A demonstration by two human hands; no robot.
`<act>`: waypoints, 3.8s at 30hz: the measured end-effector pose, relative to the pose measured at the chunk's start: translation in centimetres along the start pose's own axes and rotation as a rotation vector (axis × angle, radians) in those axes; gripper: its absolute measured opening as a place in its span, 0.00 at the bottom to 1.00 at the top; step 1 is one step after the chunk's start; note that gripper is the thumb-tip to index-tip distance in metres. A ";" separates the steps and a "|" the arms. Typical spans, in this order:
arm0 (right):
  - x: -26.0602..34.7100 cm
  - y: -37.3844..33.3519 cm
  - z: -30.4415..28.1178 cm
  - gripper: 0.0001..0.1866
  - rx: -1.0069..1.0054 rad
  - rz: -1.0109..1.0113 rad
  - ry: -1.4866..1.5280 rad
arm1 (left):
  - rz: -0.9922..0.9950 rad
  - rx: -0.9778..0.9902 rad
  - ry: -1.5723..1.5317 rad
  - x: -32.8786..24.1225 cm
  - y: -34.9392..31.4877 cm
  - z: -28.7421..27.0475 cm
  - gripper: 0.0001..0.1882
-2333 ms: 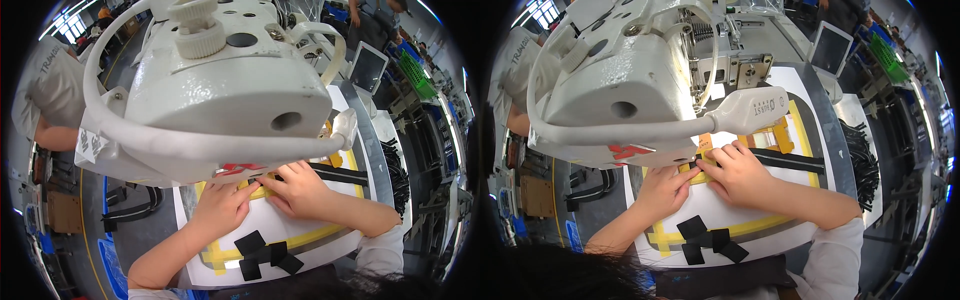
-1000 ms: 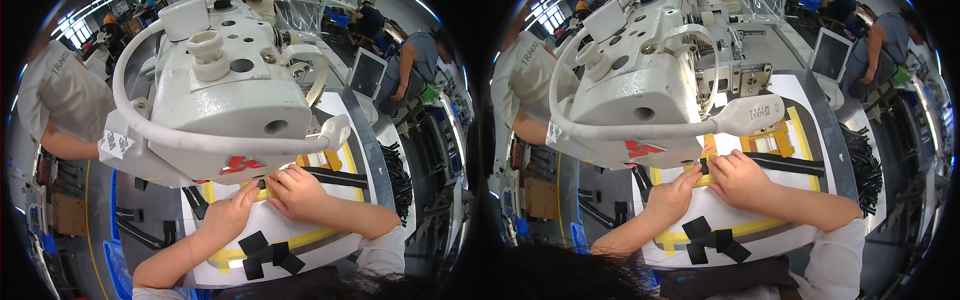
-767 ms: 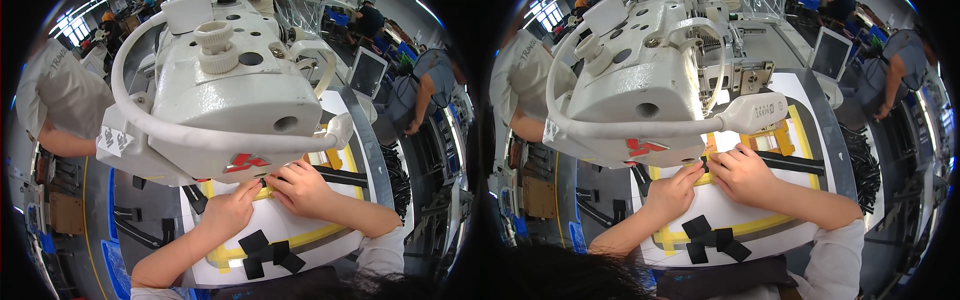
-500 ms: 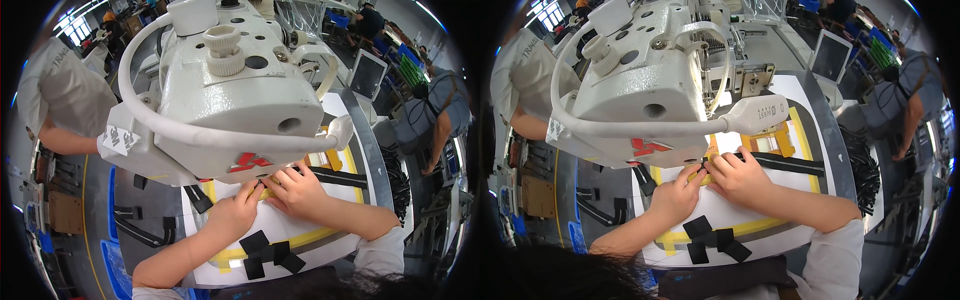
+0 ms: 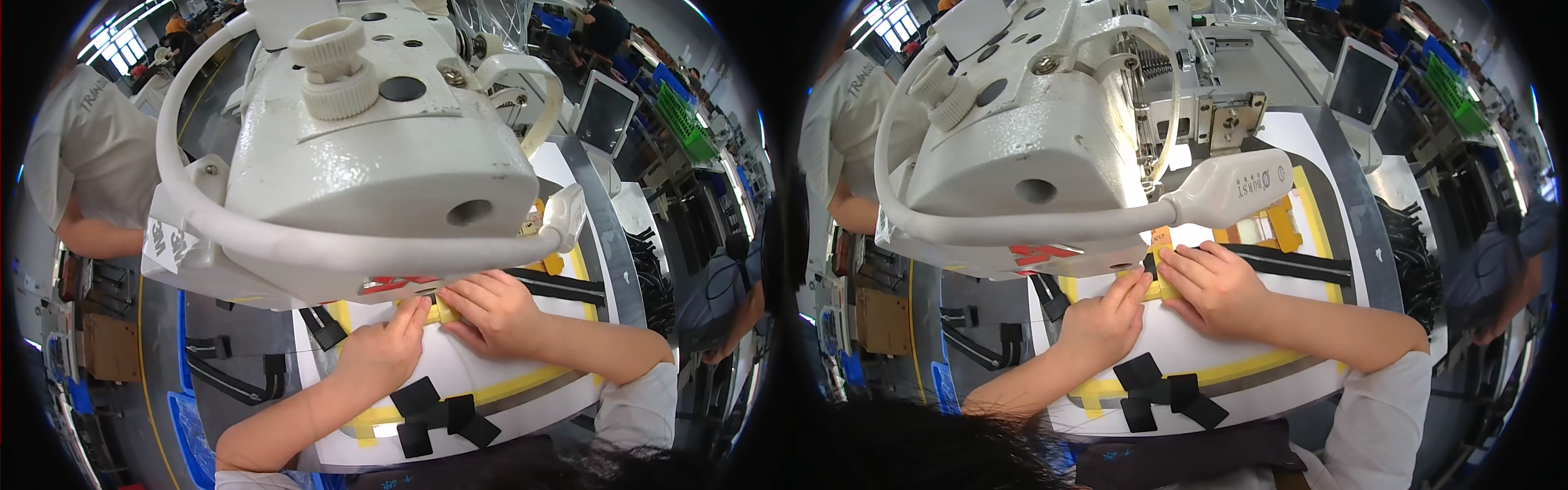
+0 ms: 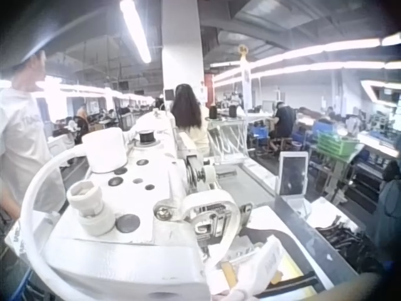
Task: Aligning, measuring, and cutting small rectangular black reinforcement segments onto long zipper strips at a specialized machine template.
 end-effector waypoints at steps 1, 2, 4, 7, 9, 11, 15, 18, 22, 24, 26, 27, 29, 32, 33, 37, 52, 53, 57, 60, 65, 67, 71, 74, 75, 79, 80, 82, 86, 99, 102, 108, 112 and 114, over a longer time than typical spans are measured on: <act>0.0 0.1 -0.1 0.21 0.005 -0.003 0.001 | 0.002 0.003 -0.002 -0.1 0.0 0.0 0.23; 0.0 0.1 -0.1 0.21 0.004 0.000 0.003 | -0.009 0.006 -0.008 0.0 0.1 0.0 0.23; 0.1 0.0 0.0 0.20 0.007 0.003 0.013 | -0.019 0.012 -0.015 0.1 0.0 0.0 0.23; 0.0 -0.1 -0.1 0.20 -0.009 -0.010 0.005 | -0.016 0.003 -0.022 0.1 0.2 0.0 0.23; 0.1 0.0 -0.1 0.20 -0.015 -0.007 0.011 | -0.022 0.003 -0.008 0.1 0.0 0.0 0.22; 0.1 0.0 -0.1 0.19 -0.021 -0.005 0.014 | -0.021 0.008 -0.001 0.1 0.0 -0.1 0.22; 0.1 0.0 0.0 0.19 -0.020 -0.008 0.000 | -0.020 0.017 0.009 0.1 0.1 -0.2 0.22; 0.1 -0.1 0.1 0.19 -0.021 -0.005 0.002 | -0.019 0.006 -0.006 0.1 0.1 -0.3 0.22; 0.3 0.0 -0.1 0.19 -0.042 -0.012 0.000 | -0.027 0.003 -0.038 0.1 0.3 -0.7 0.21; 0.1 0.0 0.0 0.19 -0.035 -0.009 0.002 | -0.034 0.002 -0.061 0.3 0.3 -0.7 0.21; 0.1 0.0 0.1 0.19 -0.028 -0.004 -0.002 | -0.032 -0.012 -0.070 0.3 0.4 -0.4 0.21; 0.2 -0.1 0.1 0.19 -0.031 -0.004 -0.004 | -0.027 -0.028 -0.080 0.2 0.4 -0.3 0.20; 0.1 -0.1 0.2 0.19 -0.034 -0.004 -0.006 | -0.029 -0.020 -0.065 0.2 0.4 -0.7 0.20; 0.1 0.0 0.2 0.19 -0.037 -0.012 0.006 | -0.033 -0.015 -0.057 0.2 0.4 -0.6 0.20; 0.2 0.0 0.2 0.19 -0.034 -0.007 0.013 | -0.034 -0.020 -0.065 0.1 0.4 -0.6 0.20; 0.1 0.2 0.4 0.18 -0.041 -0.004 0.018 | -0.049 -0.008 -0.050 0.3 0.3 -0.7 0.20; -1.4 2.0 0.8 0.17 0.006 0.068 0.040 | -0.055 -0.098 0.085 0.8 0.1 -0.5 0.21; -1.6 2.1 0.8 0.17 0.010 0.068 0.043 | -0.048 -0.110 0.064 0.9 0.3 -0.6 0.21; -1.9 1.4 0.5 0.17 -0.015 0.070 0.020 | -0.071 -0.135 -0.021 1.0 0.1 -0.3 0.18; -1.8 1.4 0.5 0.17 -0.010 0.074 0.004 | -0.073 -0.118 -0.029 0.9 -0.2 -0.4 0.18; -1.7 1.4 0.2 0.18 -0.020 0.046 -0.055 | -0.063 -0.149 -0.058 1.1 -0.3 -0.3 0.18; -1.7 1.2 0.1 0.18 -0.015 0.031 -0.087 | -0.058 -0.157 -0.053 1.1 -0.2 -0.2 0.18; -2.1 1.2 0.0 0.16 -0.061 0.070 0.011 | -0.058 -0.143 -0.063 1.1 -0.2 -0.1 0.18; -2.8 1.3 0.4 0.12 -0.107 0.302 -0.013 | -0.057 -0.137 -0.065 1.1 -0.3 -0.2 0.18; -2.8 1.4 0.5 0.12 -0.110 0.301 -0.018 | -0.057 -0.135 -0.072 1.1 -0.3 -0.2 0.17; -2.4 1.6 0.7 0.08 0.084 0.343 -0.128 | -0.027 -0.137 -0.069 0.7 0.0 -1.0 0.17; -2.2 1.5 0.7 0.07 0.166 0.394 -0.087 | -0.036 -0.124 -0.103 0.4 -0.2 -1.0 0.16; -2.0 1.5 0.5 0.07 0.254 0.420 -0.083 | -0.045 -0.115 -0.139 0.4 -0.5 -0.8 0.15; -2.2 1.0 0.0 0.11 0.308 0.373 -0.005 | -0.024 -0.140 -0.193 0.4 -0.4 -0.8 0.10; 6.9 -1.1 -3.1 0.14 0.600 0.376 1.111 | -0.530 0.516 -1.855 -2.2 -3.2 -1.2 0.14; 9.9 -1.1 -4.0 0.13 0.446 -0.054 1.111 | -0.547 0.480 -1.866 -3.3 -4.8 -3.8 0.12; 6.8 1.9 -3.7 0.10 0.429 0.258 0.979 | -0.520 -0.024 -1.702 0.9 -4.1 -5.2 0.14; 4.9 3.5 -1.7 0.10 0.091 0.553 1.101 | -0.536 -0.107 -1.582 2.5 -3.4 -4.7 0.18; 5.0 4.1 -0.6 0.10 0.103 0.552 1.062 | -0.528 -0.135 -1.582 3.0 -3.5 -4.2 0.19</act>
Point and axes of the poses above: each hand's wrist, its own y-axis towards the middle knuckle, its own z-axis out of the palm, x = y × z, the point moved 3 cm from there along y, towards the middle knuckle, and after that the axes turned 4 degrees about -z, right-handed, at the moved point
